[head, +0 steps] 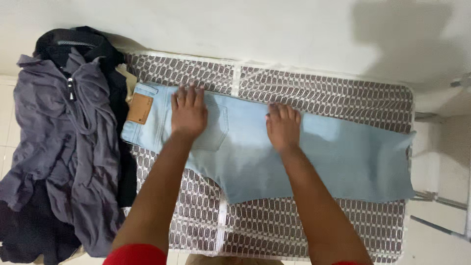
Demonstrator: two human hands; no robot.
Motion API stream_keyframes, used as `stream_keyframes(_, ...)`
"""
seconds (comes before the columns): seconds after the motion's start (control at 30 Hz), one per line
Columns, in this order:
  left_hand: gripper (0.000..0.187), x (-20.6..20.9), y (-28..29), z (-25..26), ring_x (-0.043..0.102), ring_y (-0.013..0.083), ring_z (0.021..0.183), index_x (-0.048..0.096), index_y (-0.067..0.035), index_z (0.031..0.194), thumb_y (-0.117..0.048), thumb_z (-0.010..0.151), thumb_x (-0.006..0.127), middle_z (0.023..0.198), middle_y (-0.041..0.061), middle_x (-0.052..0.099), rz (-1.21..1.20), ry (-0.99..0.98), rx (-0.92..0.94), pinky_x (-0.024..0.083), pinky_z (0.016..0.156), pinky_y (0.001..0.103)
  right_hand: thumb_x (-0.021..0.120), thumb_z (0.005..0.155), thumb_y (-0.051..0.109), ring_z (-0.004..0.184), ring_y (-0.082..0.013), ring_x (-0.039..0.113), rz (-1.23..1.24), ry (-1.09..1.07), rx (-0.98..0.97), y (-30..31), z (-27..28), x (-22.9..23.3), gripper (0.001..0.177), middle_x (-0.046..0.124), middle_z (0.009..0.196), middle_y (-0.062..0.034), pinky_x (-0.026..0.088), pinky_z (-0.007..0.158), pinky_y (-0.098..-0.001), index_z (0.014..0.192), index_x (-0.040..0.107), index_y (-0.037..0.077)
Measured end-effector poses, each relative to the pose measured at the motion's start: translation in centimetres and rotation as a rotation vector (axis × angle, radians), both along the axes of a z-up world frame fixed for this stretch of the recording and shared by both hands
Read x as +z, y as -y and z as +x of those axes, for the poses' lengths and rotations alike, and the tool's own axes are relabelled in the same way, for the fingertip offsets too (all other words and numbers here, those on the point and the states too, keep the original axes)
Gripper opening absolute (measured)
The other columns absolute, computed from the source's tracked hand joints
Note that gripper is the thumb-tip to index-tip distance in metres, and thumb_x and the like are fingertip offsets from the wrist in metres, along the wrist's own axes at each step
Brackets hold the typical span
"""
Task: The person folds a pair of light blue jeans on a patterned bench by smoothing the fabric, aligning the legs, and folding them into a compact rectangle. They then pick up the folded jeans and place them onto a wire storage shelf.
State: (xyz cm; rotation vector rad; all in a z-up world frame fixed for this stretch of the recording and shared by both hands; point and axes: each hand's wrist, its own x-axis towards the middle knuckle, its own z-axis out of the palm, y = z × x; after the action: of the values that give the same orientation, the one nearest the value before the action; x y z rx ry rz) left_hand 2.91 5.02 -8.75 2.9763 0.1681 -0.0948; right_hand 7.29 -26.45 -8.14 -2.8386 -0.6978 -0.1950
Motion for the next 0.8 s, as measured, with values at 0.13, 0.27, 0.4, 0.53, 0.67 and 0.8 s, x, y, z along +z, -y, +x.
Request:
stream_keyframes(0.13,0.048,0.5,-1.4,2.1,0.028,0.043,0.151,0.047,-0.006,0.144,-0.035,0.106,0.042,0.154,0.022,0.045,0.059,-0.116,-0.026,0.01,0.125,0.062,0.067,0.098,0.026,0.121,-0.029,0.054,-0.046,-0.233,-0.157,0.6,2.0,1.1,0.026,0.067,0.118,-0.0079,0.028,0.117,-0.0514,0.122,0.073,0.02)
stream_keyframes(0.27,0.041,1.1,-2.1,2.7,0.041,0.0425,0.142,0.056,-0.001,0.131,-0.03,0.102,0.048,0.14,0.023,0.056,0.065,-0.017,-0.097,0.012,0.123,0.065,0.068,0.098,0.027,0.116,-0.0301,0.056,0.012,-0.201,-0.192,0.7,3.0,1.1,0.014,0.067,0.111,-0.0076,0.028,0.113,-0.0538,0.106,0.075,0.018)
stream_keyframes(0.4,0.038,2.2,-1.7,1.5,0.043,0.0397,0.145,0.058,-0.005,0.131,-0.032,0.106,0.049,0.141,0.02,0.057,-0.094,0.022,0.018,0.011,0.13,0.067,0.07,0.096,0.027,0.117,-0.0303,0.056,0.068,-0.007,-0.182,0.9,2.5,-0.3,0.013,0.066,0.112,-0.0069,0.028,0.116,-0.057,0.105,0.071,0.018)
stream_keyframes(0.53,0.048,1.6,0.6,0.4,0.033,0.0489,0.15,0.053,-0.001,0.143,-0.032,0.106,0.051,0.151,0.028,0.048,-0.023,0.24,0.06,0.008,0.124,0.07,0.071,0.094,0.029,0.118,-0.0339,0.054,0.043,-0.025,-0.227,0.6,2.0,-1.7,0.024,0.062,0.118,-0.0114,0.027,0.115,-0.0611,0.112,0.065,0.015)
stream_keyframes(0.67,0.072,0.5,8.2,-2.8,0.015,0.0494,0.155,0.034,-0.005,0.159,-0.049,0.104,0.043,0.164,0.031,0.027,-0.063,0.091,-0.003,-0.001,0.122,0.066,0.065,0.1,0.03,0.132,-0.0376,0.048,0.179,0.049,-0.173,1.1,0.1,-1.9,0.038,0.054,0.136,-0.0183,0.028,0.118,-0.0602,0.131,0.059,0.009)
stream_keyframes(0.8,0.089,1.3,14.2,-5.1,-0.006,0.0441,0.153,0.016,-0.013,0.162,-0.073,0.097,0.024,0.168,0.023,0.002,-0.125,-0.212,0.02,-0.011,0.118,0.062,0.055,0.106,0.038,0.146,-0.0405,0.038,0.12,-0.014,-0.225,3.9,-3.6,-1.7,0.053,0.047,0.154,-0.0227,0.027,0.121,-0.0603,0.145,0.052,0.003)
